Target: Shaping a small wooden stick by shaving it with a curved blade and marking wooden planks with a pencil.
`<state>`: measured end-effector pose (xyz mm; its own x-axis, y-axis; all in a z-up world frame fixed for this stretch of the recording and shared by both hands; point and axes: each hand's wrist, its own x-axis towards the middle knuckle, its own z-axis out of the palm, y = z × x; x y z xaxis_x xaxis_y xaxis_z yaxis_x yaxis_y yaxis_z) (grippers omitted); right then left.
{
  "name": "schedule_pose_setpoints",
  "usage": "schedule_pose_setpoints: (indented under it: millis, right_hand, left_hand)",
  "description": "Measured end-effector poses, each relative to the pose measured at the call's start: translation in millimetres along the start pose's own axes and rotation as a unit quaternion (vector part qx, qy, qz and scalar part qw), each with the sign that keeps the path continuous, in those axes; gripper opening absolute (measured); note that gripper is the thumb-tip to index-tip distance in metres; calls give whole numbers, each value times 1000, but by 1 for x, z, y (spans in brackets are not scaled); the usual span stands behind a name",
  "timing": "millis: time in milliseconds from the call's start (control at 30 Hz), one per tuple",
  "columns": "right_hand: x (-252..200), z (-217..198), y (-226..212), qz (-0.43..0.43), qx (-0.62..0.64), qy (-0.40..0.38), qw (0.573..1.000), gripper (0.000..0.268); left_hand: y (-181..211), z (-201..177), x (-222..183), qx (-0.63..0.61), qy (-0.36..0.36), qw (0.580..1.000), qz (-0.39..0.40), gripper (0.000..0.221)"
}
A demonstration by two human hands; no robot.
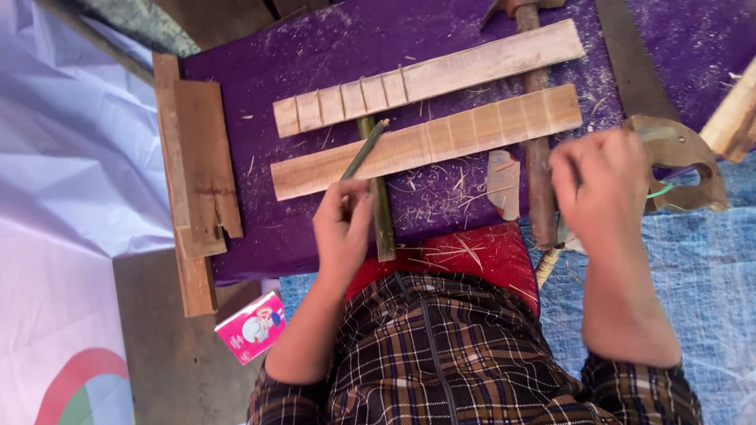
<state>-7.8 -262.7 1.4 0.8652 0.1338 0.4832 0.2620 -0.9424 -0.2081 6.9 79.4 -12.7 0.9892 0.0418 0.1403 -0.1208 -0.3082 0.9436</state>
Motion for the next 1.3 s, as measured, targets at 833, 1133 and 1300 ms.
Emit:
schedule_pose_setpoints:
  millis: [833,1133,1300]
  right_hand:
    - [42,90,80,89,-246,-201,944,17]
    - [67,87,82,185,-141,-266,935,15]
    - [68,89,87,206,-113,-297,925,21]
  left_hand:
    - [-61,-34,-45,-173,-43,981,-75,19]
    - [-64,-29,-47,-153,-52,982,-94,18]
    - [-64,-27,-48,-164,-66,979,-105,16]
